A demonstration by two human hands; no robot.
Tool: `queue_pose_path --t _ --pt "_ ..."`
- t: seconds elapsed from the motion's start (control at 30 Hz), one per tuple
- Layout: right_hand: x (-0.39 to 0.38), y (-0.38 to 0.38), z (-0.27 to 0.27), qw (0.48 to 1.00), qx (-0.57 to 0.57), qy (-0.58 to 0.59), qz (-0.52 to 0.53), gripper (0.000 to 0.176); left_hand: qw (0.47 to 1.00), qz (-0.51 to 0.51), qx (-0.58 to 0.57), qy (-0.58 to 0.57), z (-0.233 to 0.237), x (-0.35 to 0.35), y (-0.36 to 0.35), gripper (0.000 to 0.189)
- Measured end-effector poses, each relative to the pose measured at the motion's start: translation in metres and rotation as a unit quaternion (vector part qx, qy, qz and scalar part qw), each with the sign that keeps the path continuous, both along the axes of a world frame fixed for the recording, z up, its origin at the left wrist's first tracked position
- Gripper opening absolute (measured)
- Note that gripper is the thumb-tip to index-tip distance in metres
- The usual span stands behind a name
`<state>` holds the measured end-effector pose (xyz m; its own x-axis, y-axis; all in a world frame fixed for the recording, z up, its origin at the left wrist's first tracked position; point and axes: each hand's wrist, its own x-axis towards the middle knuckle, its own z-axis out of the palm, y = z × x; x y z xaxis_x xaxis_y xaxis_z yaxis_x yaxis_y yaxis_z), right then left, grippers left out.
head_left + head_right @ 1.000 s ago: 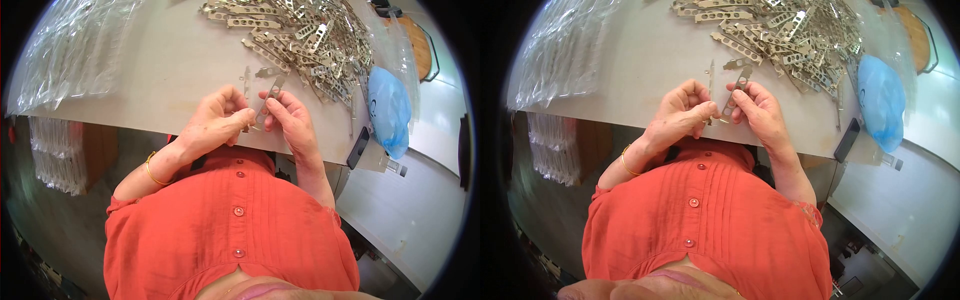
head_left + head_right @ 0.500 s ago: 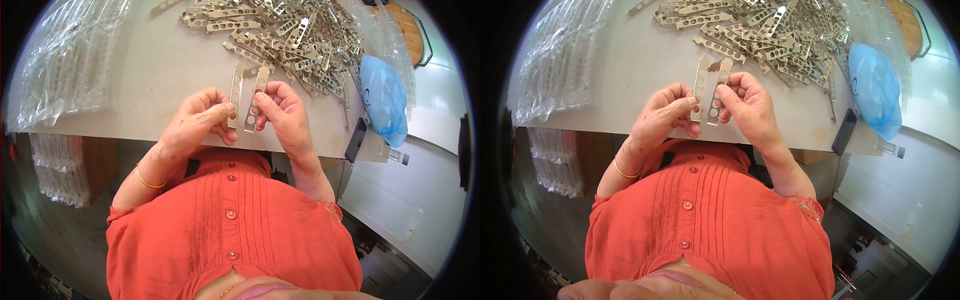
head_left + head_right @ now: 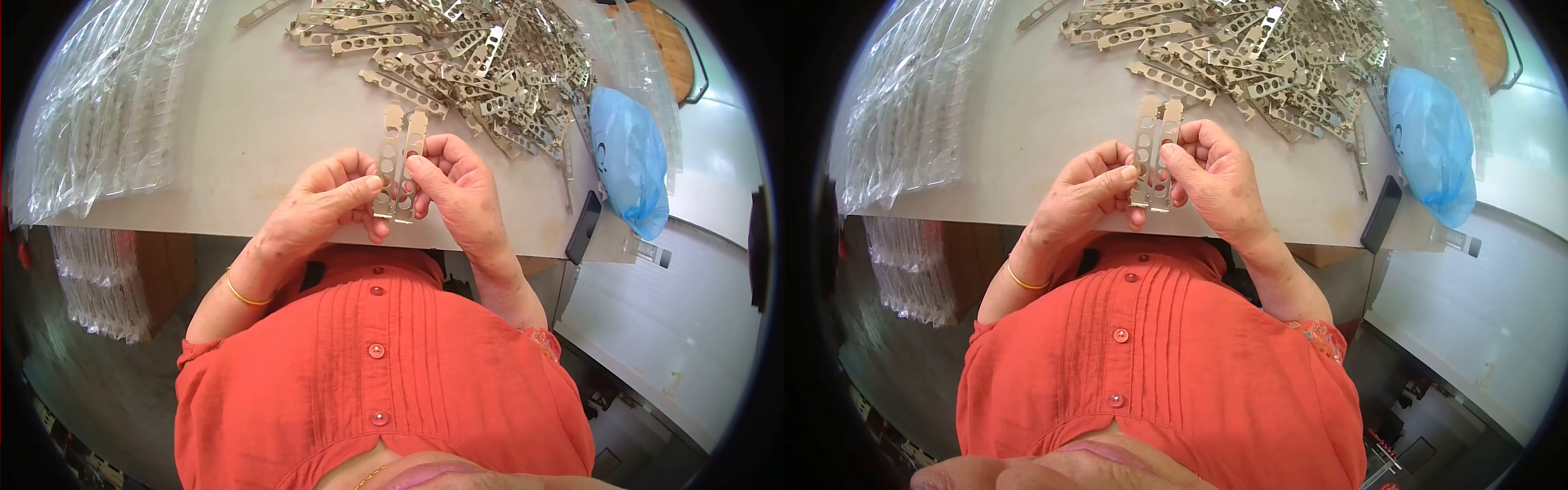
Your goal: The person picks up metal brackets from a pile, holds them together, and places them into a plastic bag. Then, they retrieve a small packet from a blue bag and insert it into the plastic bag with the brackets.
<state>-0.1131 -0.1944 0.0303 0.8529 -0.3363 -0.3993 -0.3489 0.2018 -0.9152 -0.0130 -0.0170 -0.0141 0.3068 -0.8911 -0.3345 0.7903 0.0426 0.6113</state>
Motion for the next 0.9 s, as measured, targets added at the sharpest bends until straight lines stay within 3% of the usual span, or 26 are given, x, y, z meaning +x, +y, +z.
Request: queue_pose_path --t 0.37,0.9 --pt "0.0025 0.0027 -0.0016 1.000 -0.010 0.000 0.002 0.017 1.000 -0.002 -0.016 0.005 -0.0060 0.0000 0.0011 0.012" --pt "0.0008 0.0040 0.0007 1.000 0.003 -0.006 0.018 0.017 0.999 -0.005 -0.036 0.006 -0.0081 -0.0005 0.0014 0.014"
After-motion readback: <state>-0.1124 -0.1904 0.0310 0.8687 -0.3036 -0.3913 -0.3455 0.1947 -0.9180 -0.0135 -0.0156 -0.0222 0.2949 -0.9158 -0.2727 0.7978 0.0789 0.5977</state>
